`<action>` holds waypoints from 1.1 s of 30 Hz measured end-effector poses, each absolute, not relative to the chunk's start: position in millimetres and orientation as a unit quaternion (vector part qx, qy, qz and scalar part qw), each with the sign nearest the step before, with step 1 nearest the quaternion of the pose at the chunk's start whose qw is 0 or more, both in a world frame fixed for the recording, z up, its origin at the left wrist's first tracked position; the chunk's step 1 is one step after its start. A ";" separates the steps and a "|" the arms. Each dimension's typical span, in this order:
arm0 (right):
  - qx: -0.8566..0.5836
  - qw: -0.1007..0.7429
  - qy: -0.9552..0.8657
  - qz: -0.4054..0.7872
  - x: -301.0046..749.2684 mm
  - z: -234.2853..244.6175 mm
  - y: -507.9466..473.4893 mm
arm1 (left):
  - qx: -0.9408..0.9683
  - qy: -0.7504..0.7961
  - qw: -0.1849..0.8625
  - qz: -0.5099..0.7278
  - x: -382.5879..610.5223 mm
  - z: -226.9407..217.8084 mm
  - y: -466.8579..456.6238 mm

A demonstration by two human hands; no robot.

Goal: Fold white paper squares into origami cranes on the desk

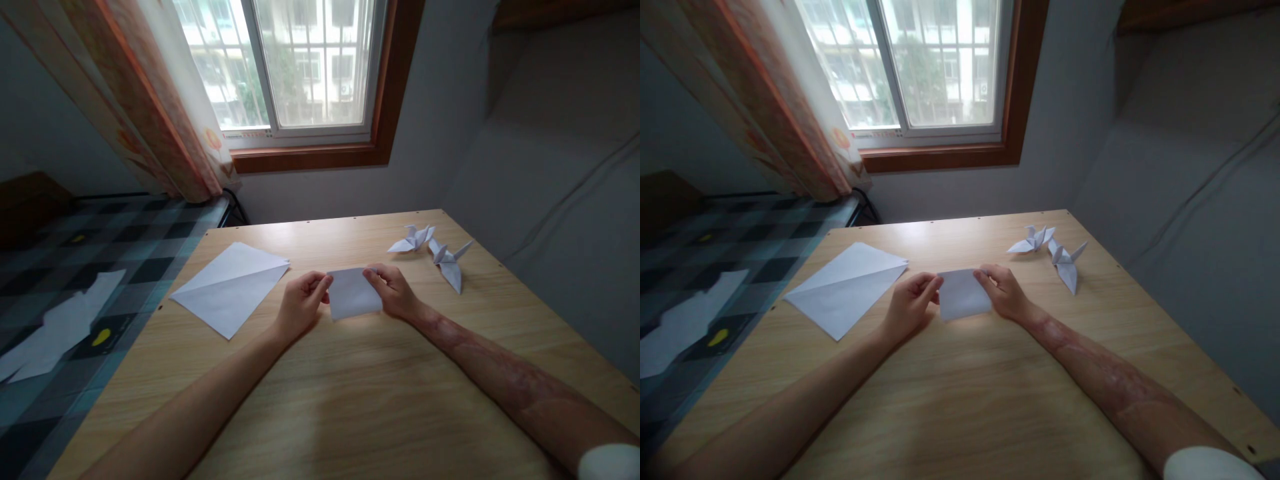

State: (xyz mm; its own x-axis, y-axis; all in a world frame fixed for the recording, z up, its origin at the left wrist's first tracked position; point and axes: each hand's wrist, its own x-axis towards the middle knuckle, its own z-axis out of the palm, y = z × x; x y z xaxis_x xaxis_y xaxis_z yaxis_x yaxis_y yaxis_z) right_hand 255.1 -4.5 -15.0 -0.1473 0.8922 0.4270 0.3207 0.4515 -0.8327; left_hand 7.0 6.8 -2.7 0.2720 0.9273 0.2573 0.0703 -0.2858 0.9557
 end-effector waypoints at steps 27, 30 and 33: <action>-0.446 0.476 -0.692 0.309 244.4 -19.1 -5.2 | 0.628 0.340 0.534 0.452 8.7 4.1 5.1; -0.454 0.505 -0.648 0.344 246.1 -22.0 -3.7 | 0.639 0.297 0.558 0.438 6.4 1.7 3.3; -0.452 0.524 -0.621 0.367 247.2 -23.2 -2.7 | 0.648 0.304 0.533 0.451 5.1 0.6 1.6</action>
State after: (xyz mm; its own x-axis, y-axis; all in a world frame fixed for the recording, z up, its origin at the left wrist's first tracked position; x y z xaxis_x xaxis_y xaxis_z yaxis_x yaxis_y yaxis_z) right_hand 247.2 -2.7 -23.2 -0.0408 0.9469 0.3189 0.1762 0.3209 -0.9306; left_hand 5.1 1.6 0.6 0.4080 0.8750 0.2606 -0.0863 -0.2472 0.9651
